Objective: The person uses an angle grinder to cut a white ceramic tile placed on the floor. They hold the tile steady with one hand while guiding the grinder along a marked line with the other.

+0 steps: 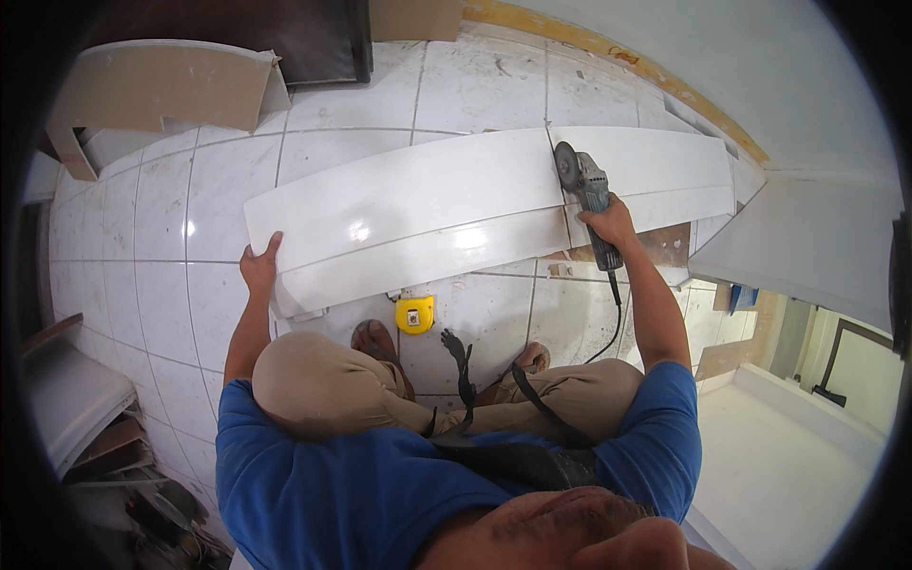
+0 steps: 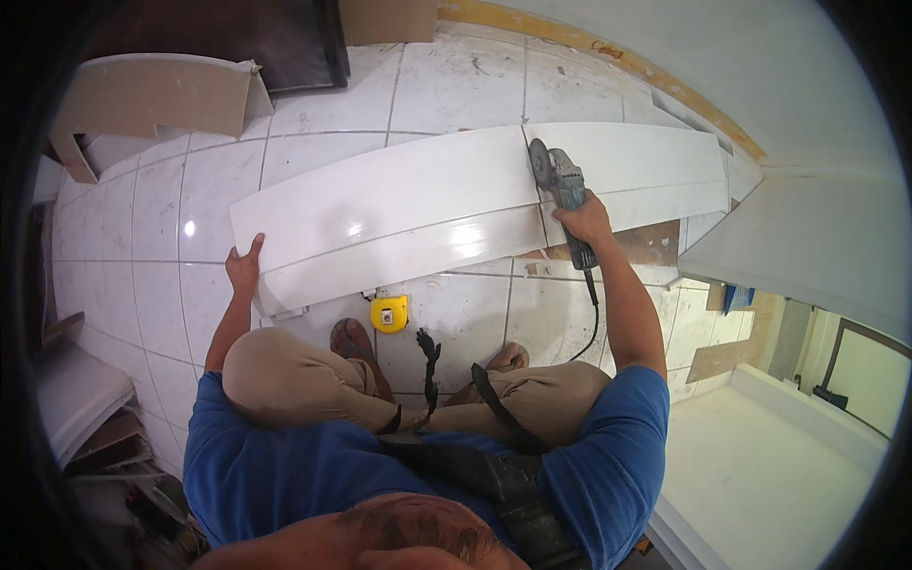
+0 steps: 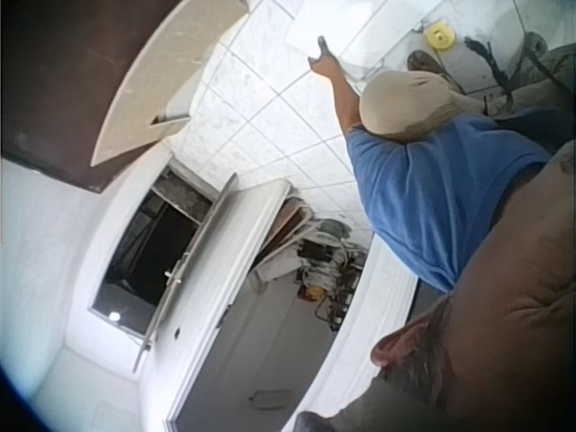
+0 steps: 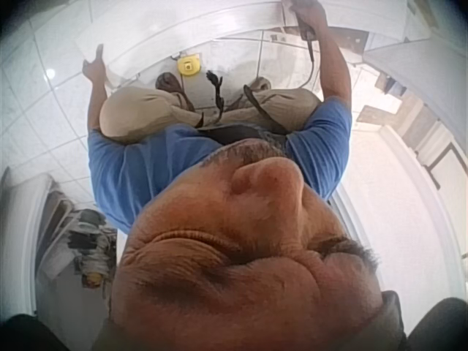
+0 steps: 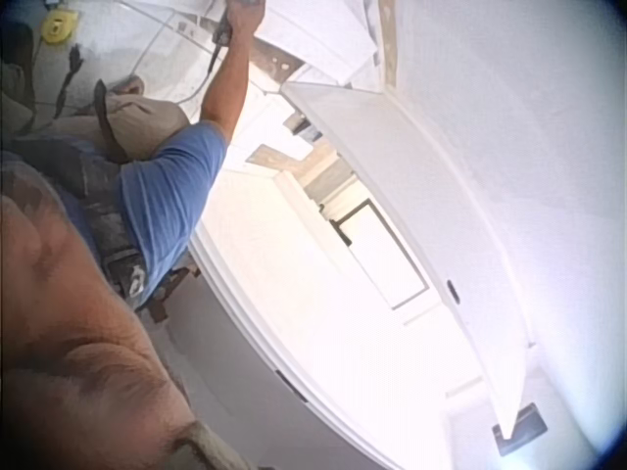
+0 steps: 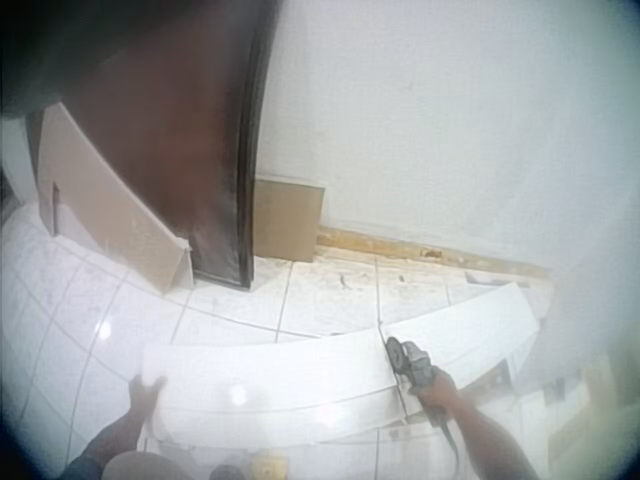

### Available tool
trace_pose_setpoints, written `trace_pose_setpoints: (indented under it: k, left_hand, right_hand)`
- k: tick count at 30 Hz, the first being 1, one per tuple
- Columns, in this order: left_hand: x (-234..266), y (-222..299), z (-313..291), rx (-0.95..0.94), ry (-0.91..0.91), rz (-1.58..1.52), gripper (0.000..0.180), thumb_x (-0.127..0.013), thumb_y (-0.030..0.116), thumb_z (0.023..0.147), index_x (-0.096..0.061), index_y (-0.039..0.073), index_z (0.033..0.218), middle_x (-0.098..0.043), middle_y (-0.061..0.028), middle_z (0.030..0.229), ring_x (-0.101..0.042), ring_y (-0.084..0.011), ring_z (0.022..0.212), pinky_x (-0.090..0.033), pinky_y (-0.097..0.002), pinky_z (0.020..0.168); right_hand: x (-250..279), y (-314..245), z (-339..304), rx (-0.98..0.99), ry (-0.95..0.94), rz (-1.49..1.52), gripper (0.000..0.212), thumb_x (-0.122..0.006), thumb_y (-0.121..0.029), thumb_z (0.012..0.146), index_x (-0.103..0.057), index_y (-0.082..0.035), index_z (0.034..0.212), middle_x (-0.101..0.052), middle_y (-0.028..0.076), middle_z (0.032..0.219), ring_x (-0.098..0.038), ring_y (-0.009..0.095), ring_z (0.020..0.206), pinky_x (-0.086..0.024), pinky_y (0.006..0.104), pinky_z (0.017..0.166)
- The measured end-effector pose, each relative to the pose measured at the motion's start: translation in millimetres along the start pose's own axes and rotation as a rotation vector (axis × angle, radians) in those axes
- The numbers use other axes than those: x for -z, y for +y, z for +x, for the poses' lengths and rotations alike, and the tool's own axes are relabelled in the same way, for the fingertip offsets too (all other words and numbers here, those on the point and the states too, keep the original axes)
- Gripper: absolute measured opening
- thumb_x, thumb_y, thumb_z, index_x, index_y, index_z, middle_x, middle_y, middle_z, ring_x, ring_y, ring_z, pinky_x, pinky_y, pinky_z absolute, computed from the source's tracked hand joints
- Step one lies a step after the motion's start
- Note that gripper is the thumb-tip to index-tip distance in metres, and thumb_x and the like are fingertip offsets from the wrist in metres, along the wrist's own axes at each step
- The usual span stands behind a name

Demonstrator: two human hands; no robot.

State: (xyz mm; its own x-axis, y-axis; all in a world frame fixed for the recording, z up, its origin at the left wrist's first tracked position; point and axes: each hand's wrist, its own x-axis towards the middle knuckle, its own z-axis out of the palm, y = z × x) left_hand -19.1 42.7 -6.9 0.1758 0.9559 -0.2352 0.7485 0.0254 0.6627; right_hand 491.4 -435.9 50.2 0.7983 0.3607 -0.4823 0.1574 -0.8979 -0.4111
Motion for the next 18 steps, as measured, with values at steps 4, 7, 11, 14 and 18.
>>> trace_pose_setpoints:
  k: [4, 7, 11, 14, 18]
  left_hand:
    - [4, 12, -7, 0.002, -0.032, 0.015, 0.076, -0.085, 0.049, 0.080, -0.063, -0.015, 0.113, -0.071, -0.0225, 0.108, -0.068, -0.0296, 0.099, -0.052, -0.0377, 0.092]
    - [5, 14, -8, -0.001, -0.033, 0.007, 0.076, -0.084, 0.049, 0.080, -0.063, -0.016, 0.112, -0.072, -0.0223, 0.107, -0.068, -0.0297, 0.098, -0.053, -0.0378, 0.091]
    - [3, 16, -8, 0.001, 0.007, -0.003, 0.069, -0.088, 0.048, 0.075, -0.068, -0.010, 0.107, -0.074, -0.0200, 0.102, -0.072, -0.0275, 0.092, -0.055, -0.0364, 0.086]
    - [1, 4, -2, 0.004, 0.006, -0.034, 0.069, -0.089, 0.047, 0.074, -0.068, -0.010, 0.108, -0.074, -0.0194, 0.103, -0.072, -0.0267, 0.093, -0.055, -0.0356, 0.087]
    - [0, -1, 1, 0.021, 0.012, 0.011, 0.069, -0.090, 0.047, 0.074, -0.068, -0.009, 0.108, -0.074, -0.0188, 0.104, -0.072, -0.0259, 0.093, -0.055, -0.0351, 0.087]
  right_hand:
    - [0, 1, -4, 0.009, -0.023, 0.004, 0.077, -0.081, -0.036, 0.065, -0.060, 0.009, 0.124, -0.070, 0.028, 0.112, -0.069, 0.038, 0.105, -0.054, 0.0412, 0.093]
    - [0, 4, -6, 0.007, -0.015, -0.003, 0.078, -0.081, -0.037, 0.064, -0.060, 0.009, 0.124, -0.070, 0.028, 0.112, -0.069, 0.038, 0.106, -0.053, 0.0417, 0.094]
    - [-2, 9, -5, -0.011, -0.021, -0.040, 0.079, -0.081, -0.038, 0.064, -0.060, 0.009, 0.123, -0.070, 0.029, 0.112, -0.069, 0.039, 0.106, -0.054, 0.0423, 0.093]
    - [-4, 10, -2, -0.004, -0.014, -0.034, 0.078, -0.081, -0.039, 0.064, -0.060, 0.009, 0.123, -0.070, 0.028, 0.111, -0.069, 0.039, 0.105, -0.054, 0.0424, 0.093]
    - [-2, 5, 0, 0.014, 0.005, -0.032, 0.078, -0.081, -0.039, 0.064, -0.061, 0.009, 0.123, -0.071, 0.028, 0.110, -0.069, 0.038, 0.104, -0.054, 0.0422, 0.092]
